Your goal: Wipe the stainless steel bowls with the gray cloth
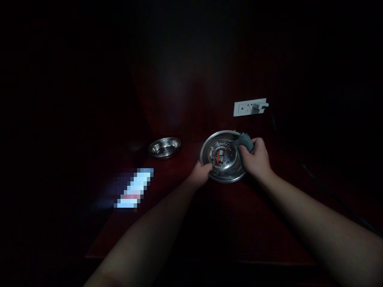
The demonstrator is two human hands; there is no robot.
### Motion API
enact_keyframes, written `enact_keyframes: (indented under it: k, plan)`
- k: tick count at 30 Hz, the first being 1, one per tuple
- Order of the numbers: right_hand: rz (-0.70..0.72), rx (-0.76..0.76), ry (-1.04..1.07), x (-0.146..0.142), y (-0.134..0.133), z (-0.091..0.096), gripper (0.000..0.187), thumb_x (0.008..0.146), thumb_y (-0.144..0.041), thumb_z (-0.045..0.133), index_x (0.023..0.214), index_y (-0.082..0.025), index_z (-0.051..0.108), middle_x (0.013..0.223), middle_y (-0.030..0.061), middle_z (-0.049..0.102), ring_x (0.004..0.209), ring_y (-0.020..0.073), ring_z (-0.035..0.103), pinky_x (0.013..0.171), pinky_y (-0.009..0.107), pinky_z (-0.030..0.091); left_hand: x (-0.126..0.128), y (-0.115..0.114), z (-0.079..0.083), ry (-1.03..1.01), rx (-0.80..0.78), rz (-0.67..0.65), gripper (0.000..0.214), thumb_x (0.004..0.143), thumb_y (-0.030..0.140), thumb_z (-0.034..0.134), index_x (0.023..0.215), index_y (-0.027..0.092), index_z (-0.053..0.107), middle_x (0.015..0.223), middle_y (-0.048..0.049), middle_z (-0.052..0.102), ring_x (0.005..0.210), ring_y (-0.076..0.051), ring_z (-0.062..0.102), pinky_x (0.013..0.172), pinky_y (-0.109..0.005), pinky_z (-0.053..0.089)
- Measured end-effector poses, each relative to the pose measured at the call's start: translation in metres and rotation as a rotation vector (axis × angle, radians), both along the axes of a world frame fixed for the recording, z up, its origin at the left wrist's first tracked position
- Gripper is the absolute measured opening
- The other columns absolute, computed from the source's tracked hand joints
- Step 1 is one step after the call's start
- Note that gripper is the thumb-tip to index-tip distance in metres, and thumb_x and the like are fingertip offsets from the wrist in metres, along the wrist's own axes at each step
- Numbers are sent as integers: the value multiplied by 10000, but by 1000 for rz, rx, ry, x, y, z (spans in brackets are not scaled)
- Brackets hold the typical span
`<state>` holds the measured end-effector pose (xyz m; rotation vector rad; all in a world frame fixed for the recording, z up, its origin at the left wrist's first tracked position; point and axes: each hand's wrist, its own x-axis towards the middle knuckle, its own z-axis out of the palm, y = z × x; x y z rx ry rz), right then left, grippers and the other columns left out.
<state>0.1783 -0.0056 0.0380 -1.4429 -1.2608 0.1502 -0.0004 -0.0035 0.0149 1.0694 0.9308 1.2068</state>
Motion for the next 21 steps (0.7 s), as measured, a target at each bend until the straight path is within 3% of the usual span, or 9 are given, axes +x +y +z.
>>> enact_keyframes:
  k: [4,10,13,17,21]
  plan:
    - [28,-34,-18,3,3,-2,243,711,-407,534,775,-222,391,640,-27,447,554,136,421,531,280,338,0,0,2,-23,94,-5,402,562,59,607,955,142,609,903,-54,677,910,-215,606,856,-351,450]
    - [33,-27,3,0,7,-7,282,738,-476,507,764,-216,402,638,-19,455,566,141,437,513,278,341,-2,-4,7,-204,293,-40,576,633,195,678,1176,198,485,1141,-55,607,1068,-203,548,931,-323,408]
    - [36,-67,3,-2,7,-8,282,731,-473,516,766,-215,410,668,-2,486,588,151,463,529,287,360,-1,-3,6,-124,237,29,592,578,115,698,1137,177,517,1117,-61,621,1070,-210,546,942,-326,398]
    - [45,-88,9,-3,5,-6,285,708,-452,547,780,-215,405,715,17,516,622,162,484,574,305,388,0,0,4,-41,78,117,408,552,26,633,944,136,610,930,-59,680,981,-233,587,902,-362,429]
    - [84,-83,55,-4,2,-4,227,726,-410,509,774,-221,392,713,11,506,640,163,483,590,304,396,-1,3,4,-44,67,142,317,550,10,586,839,134,631,819,-38,688,939,-235,601,870,-364,450]
